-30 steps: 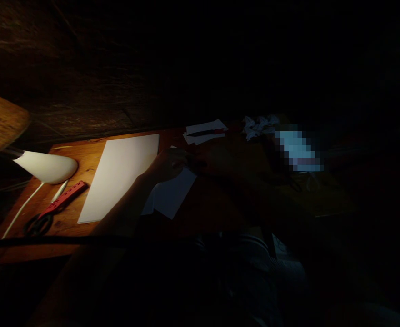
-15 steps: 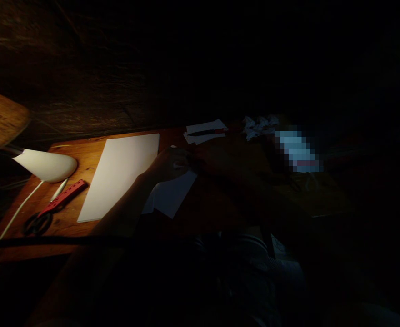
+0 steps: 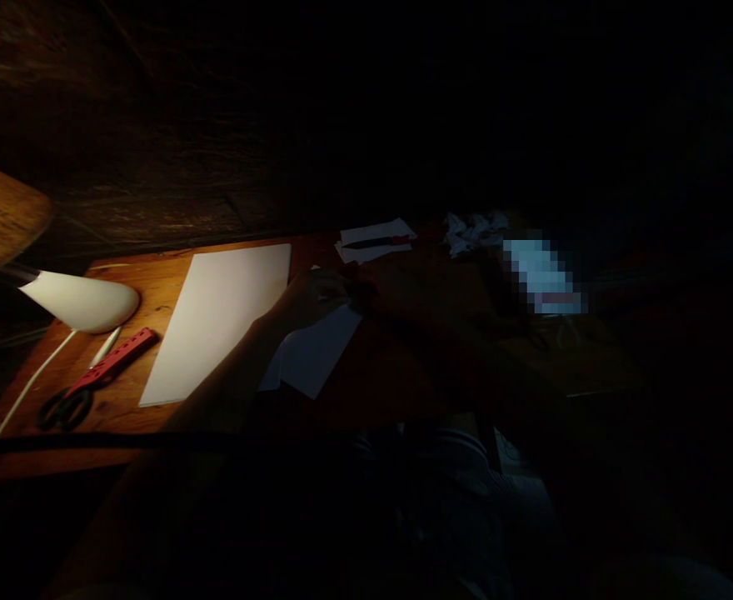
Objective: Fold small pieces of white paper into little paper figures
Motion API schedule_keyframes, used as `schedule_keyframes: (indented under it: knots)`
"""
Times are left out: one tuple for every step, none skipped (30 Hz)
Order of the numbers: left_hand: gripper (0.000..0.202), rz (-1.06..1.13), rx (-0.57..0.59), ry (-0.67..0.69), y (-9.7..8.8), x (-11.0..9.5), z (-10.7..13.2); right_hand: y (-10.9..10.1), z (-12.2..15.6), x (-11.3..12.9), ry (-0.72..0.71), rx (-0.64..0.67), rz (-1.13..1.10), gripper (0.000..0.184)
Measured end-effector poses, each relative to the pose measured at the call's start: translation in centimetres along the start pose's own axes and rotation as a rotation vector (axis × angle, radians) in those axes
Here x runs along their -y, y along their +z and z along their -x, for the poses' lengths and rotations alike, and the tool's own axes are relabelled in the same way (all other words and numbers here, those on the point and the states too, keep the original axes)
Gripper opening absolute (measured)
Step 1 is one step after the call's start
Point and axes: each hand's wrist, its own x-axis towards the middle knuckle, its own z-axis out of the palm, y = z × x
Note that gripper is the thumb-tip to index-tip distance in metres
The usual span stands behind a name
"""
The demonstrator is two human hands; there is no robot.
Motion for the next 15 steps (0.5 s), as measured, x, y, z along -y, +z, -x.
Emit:
schedule_keyframes:
  knots:
    - [0.013,0.017,-0.002,-0.008,0.0,0.1,0.0,0.1,-0.1,-0.2,-0.001,-0.009,-0.014,0.027]
    - [0.012,0.030,-0.002,-0.017,0.1,0.1,0.0,0.3,-0.1,-0.4,0.002,-0.018,-0.029,0.027]
    - [0.011,0.039,-0.003,-0.028,0.1,0.2,0.0,0.4,-0.2,-0.6,0.008,-0.026,-0.044,0.025]
    - [0.010,0.046,-0.005,-0.039,0.2,0.2,0.0,0.5,-0.3,-0.7,0.015,-0.033,-0.058,0.023]
    - [0.010,0.051,-0.007,-0.048,0.2,0.3,0.0,0.6,-0.3,-0.9,0.021,-0.038,-0.071,0.021]
    - [0.010,0.055,-0.008,-0.055,0.2,0.4,0.0,0.7,-0.4,-1.0,0.024,-0.045,-0.085,0.018]
    - [0.010,0.058,-0.008,-0.061,0.3,0.4,0.0,0.8,-0.5,-1.1,0.024,-0.052,-0.101,0.016]
    - [0.010,0.060,-0.009,-0.066,0.3,0.5,0.0,0.9,-0.6,-1.3,0.024,-0.065,-0.120,0.014]
    - [0.010,0.061,-0.010,-0.071,0.4,0.6,0.1,1.0,-0.6,-1.4,0.026,-0.079,-0.139,0.013]
    - [0.010,0.062,-0.012,-0.076,0.4,0.6,0.1,1.1,-0.7,-1.4,0.030,-0.091,-0.157,0.013]
    - [0.010,0.065,-0.014,-0.082,0.4,0.6,0.1,1.2,-0.7,-1.5,0.036,-0.100,-0.172,0.013]
    - [0.010,0.073,-0.016,-0.088,0.5,0.6,0.1,1.2,-0.8,-1.6,0.043,-0.106,-0.183,0.015]
    - [0.011,0.082,-0.015,-0.093,0.5,0.6,0.0,1.2,-0.8,-1.6,0.051,-0.108,-0.188,0.016]
    - [0.011,0.091,-0.014,-0.097,0.4,0.6,0.0,1.2,-0.8,-1.6,0.060,-0.108,-0.188,0.016]
    - [0.012,0.099,-0.012,-0.102,0.4,0.5,0.0,1.2,-0.8,-1.5,0.071,-0.108,-0.185,0.016]
